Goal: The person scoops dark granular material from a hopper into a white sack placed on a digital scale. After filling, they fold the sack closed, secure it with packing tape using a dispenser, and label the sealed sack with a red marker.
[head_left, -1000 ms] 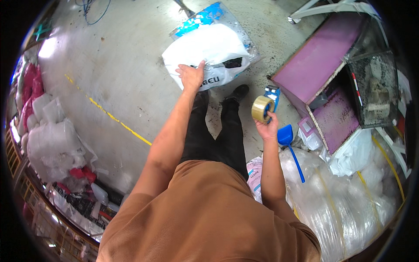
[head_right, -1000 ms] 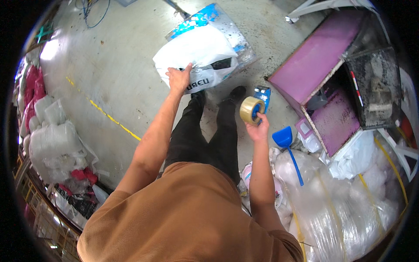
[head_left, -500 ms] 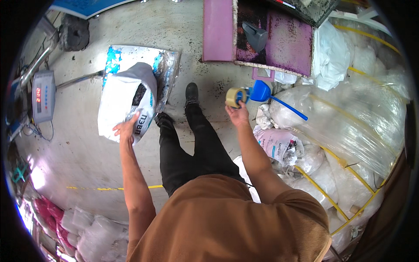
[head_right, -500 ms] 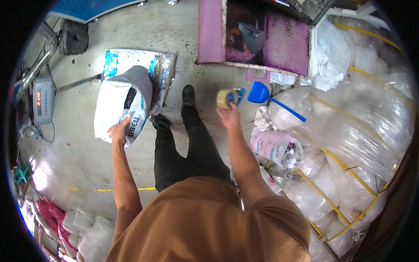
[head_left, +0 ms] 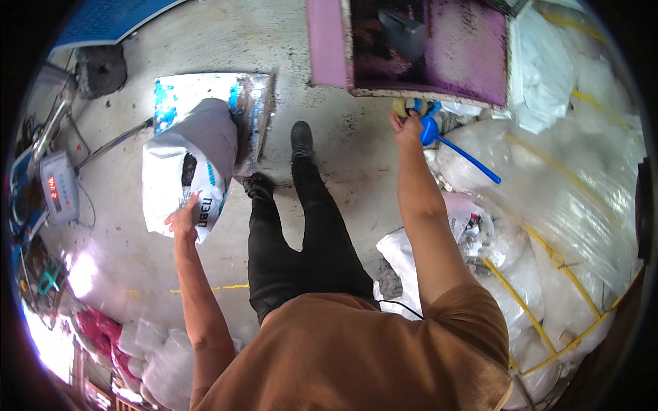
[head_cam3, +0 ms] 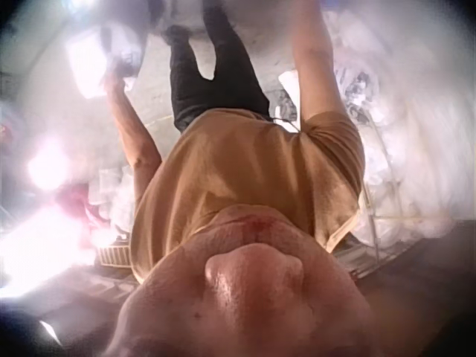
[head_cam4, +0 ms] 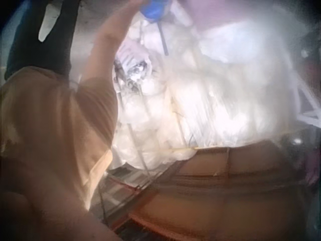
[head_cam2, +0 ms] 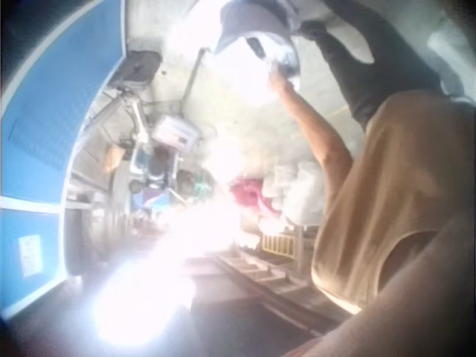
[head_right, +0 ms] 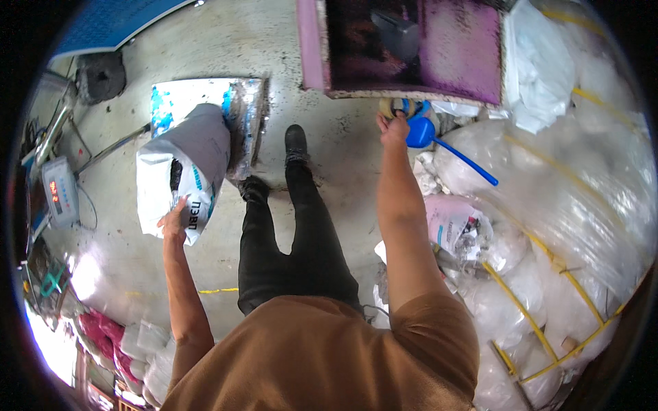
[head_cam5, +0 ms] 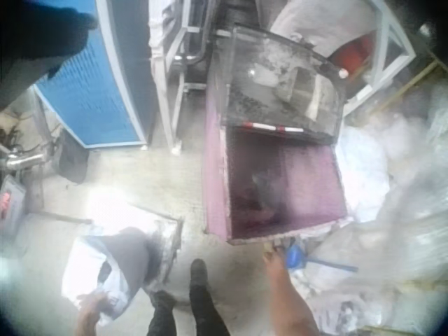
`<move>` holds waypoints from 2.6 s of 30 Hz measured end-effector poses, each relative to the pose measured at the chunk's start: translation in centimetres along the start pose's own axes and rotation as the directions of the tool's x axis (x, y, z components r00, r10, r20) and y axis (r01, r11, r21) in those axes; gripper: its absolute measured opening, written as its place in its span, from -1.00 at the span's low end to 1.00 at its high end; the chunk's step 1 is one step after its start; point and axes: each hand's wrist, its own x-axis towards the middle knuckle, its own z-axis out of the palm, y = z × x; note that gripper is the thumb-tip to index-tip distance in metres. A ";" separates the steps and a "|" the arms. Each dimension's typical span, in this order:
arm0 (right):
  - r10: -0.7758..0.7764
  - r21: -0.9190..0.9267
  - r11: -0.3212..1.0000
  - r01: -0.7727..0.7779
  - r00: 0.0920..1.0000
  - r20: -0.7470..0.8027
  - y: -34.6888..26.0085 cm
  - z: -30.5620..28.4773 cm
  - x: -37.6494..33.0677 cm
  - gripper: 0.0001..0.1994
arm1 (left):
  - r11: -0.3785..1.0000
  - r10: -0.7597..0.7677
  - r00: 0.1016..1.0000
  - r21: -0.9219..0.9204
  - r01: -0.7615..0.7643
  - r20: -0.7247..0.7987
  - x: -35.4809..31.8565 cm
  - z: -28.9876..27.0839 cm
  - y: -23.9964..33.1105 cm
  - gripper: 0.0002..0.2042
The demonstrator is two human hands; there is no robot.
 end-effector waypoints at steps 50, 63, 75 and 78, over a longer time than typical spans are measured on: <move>0.311 0.293 -0.532 0.794 -0.139 0.940 33.8 17.4 -49.4 -0.38 | 0.856 -0.274 0.955 -0.423 0.297 0.116 -3.6 -4.2 6.6 0.71; 0.081 0.095 -0.099 0.991 -0.087 0.993 25.0 15.1 -47.5 -0.47 | 0.961 -0.251 0.965 0.099 0.258 -0.076 -2.0 -1.3 8.2 0.68; 0.100 0.061 0.107 0.992 -0.072 0.992 26.7 19.4 -43.3 -0.91 | 0.968 -0.218 0.958 0.080 0.236 -0.186 -1.3 0.5 6.8 0.68; 0.085 0.074 0.085 0.994 -0.081 0.993 28.1 19.6 -43.6 -0.91 | 0.960 -0.266 0.940 0.033 0.279 -0.212 -1.8 0.8 7.4 0.67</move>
